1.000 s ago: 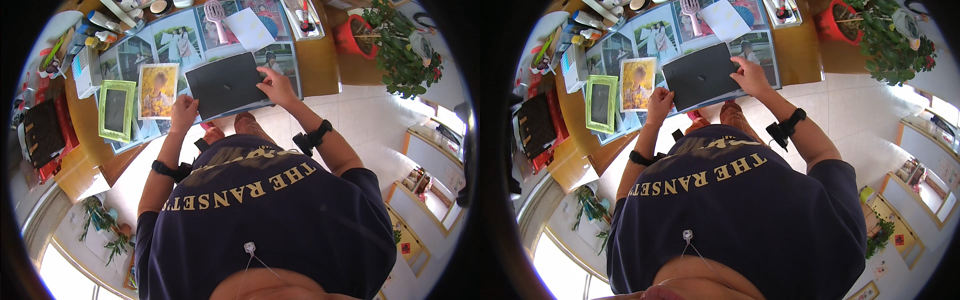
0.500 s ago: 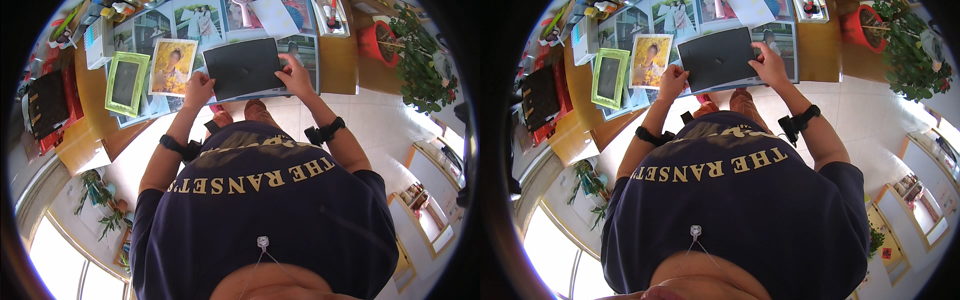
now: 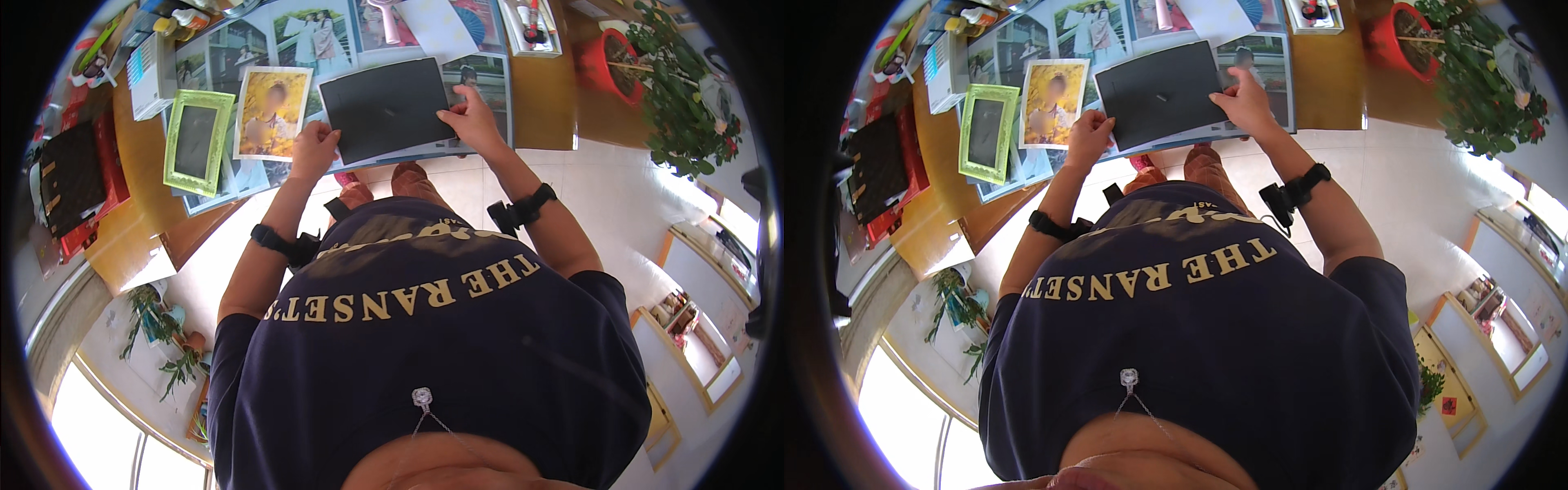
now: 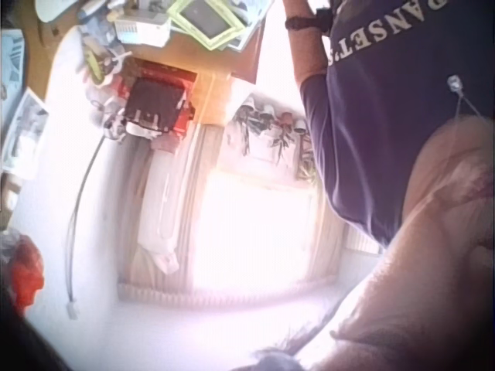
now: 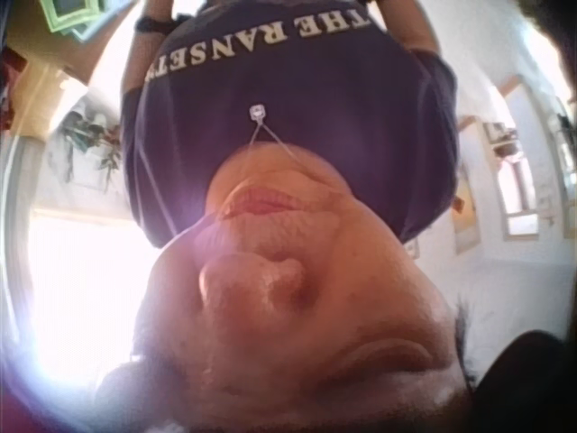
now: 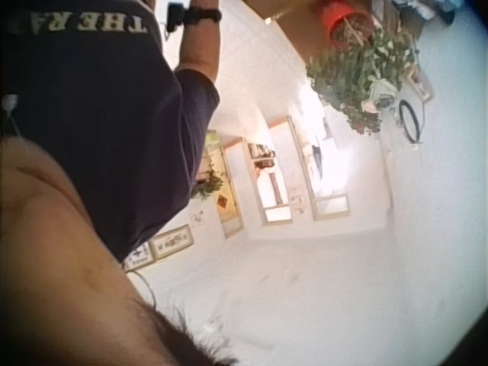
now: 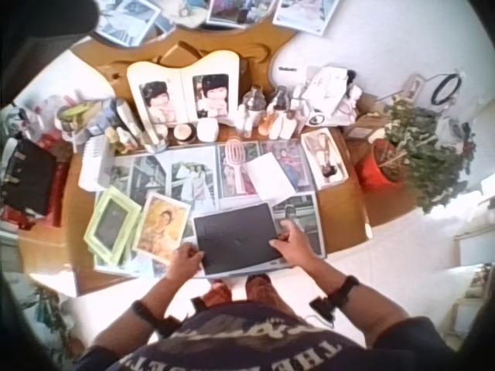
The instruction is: The person assembles a pink photo frame by inserting a photograph and backing board, then places it on a table. They later handle a green frame and a small white object, moving between tables.
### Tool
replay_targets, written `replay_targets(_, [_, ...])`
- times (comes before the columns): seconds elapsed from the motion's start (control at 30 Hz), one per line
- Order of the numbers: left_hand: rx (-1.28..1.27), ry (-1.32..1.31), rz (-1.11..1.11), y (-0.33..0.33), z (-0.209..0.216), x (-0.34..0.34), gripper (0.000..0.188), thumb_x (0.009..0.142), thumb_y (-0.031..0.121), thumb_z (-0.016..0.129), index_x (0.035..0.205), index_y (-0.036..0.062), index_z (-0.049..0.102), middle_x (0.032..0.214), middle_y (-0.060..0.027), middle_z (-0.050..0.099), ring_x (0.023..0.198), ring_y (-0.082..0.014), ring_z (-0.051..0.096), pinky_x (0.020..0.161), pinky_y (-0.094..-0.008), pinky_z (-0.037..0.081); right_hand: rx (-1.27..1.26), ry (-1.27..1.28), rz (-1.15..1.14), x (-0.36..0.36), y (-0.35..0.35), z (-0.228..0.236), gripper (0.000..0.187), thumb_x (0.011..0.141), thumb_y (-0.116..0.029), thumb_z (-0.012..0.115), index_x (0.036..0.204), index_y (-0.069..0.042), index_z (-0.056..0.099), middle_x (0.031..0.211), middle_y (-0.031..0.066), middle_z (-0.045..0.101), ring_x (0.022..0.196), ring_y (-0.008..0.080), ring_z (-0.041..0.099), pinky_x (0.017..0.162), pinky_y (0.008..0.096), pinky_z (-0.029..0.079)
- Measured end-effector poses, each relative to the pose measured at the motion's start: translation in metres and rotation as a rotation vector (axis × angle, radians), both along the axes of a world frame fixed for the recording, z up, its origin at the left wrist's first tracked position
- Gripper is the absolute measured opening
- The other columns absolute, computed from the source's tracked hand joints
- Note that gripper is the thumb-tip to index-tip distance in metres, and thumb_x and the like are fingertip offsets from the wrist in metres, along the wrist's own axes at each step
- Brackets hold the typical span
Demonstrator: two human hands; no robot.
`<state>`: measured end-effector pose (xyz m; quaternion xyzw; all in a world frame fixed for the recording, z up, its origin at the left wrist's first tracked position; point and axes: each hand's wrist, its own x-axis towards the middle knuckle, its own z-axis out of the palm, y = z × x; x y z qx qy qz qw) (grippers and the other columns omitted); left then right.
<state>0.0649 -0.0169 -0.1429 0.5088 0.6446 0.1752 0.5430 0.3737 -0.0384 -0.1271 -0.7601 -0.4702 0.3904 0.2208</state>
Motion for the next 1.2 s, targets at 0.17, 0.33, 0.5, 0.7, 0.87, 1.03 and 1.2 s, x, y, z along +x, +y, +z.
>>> replay_targets(0.17, [-0.034,-0.058,0.014,-0.002,-0.006,-0.005,0.016,0.092,0.018,0.061,0.087,0.0038,0.056,0.072,0.0009,0.053,0.064,-0.0074,0.051,0.056,-0.0226,0.044,-0.093,0.276,0.118,0.010,0.004,0.002,0.035,0.087,-0.018,0.067,0.114,0.002,0.058,0.087,0.0044,0.064,0.077,0.0113,0.057,0.070,0.0254,0.046])
replay_targets(0.33, [-0.088,-0.239,0.101,-0.006,-0.011,-0.006,0.018,0.092,0.019,0.061,0.088,0.0028,0.053,0.070,-0.0019,0.055,0.061,-0.0090,0.054,0.054,-0.0240,0.044,-0.171,0.330,0.025,0.007,-0.002,-0.005,0.035,0.085,-0.027,0.068,0.107,0.000,0.061,0.094,0.0096,0.067,0.081,0.0169,0.062,0.070,0.0308,0.049])
replay_targets(0.5, [-0.187,-0.405,0.145,-0.013,0.010,-0.002,0.030,0.086,0.010,0.066,0.107,0.0015,0.046,0.079,-0.0057,0.059,0.072,-0.0112,0.059,0.061,-0.0256,0.048,-0.116,0.324,0.037,0.009,-0.002,-0.028,0.038,0.085,-0.030,0.068,0.108,-0.001,0.060,0.095,0.0102,0.066,0.082,0.0174,0.062,0.071,0.0314,0.049])
replay_targets(0.7, [-0.159,-0.457,0.084,-0.025,0.019,0.001,0.049,0.081,0.001,0.070,0.117,0.0038,0.038,0.080,-0.0072,0.062,0.071,-0.0121,0.058,0.063,-0.0256,0.048,-0.155,0.344,0.006,0.008,-0.001,-0.015,0.040,0.085,-0.033,0.068,0.108,-0.001,0.060,0.092,0.0084,0.065,0.081,0.0171,0.062,0.069,0.0334,0.050])
replay_targets(0.87, [-0.245,-0.449,0.167,-0.023,0.005,-0.001,0.043,0.082,0.002,0.068,0.115,-0.0039,0.041,0.082,-0.0089,0.061,0.072,-0.0132,0.061,0.063,-0.0247,0.051,-0.245,0.614,-0.003,0.003,-0.011,0.018,0.048,0.084,-0.024,0.071,0.123,-0.005,0.050,0.097,0.0068,0.063,0.081,0.0148,0.062,0.067,0.0284,0.052])
replay_targets(1.03, [-0.272,-0.484,0.203,-0.023,0.003,-0.001,0.034,0.084,0.003,0.067,0.108,-0.0046,0.046,0.083,-0.0073,0.061,0.069,-0.0117,0.060,0.062,-0.0237,0.051,-0.282,0.749,-0.029,-0.003,-0.019,0.023,0.052,0.083,-0.013,0.072,0.126,-0.004,0.045,0.099,0.0086,0.062,0.078,0.0135,0.064,0.066,0.0243,0.053])
replay_targets(1.2, [-0.307,-0.496,0.195,-0.021,0.006,-0.001,0.029,0.085,0.004,0.066,0.106,-0.0031,0.047,0.086,-0.0063,0.060,0.069,-0.0108,0.060,0.063,-0.0230,0.051,-0.311,0.683,-0.031,-0.003,-0.017,0.014,0.039,0.084,-0.015,0.071,0.116,-0.001,0.051,0.092,0.0066,0.063,0.074,0.0122,0.064,0.064,0.0232,0.052])
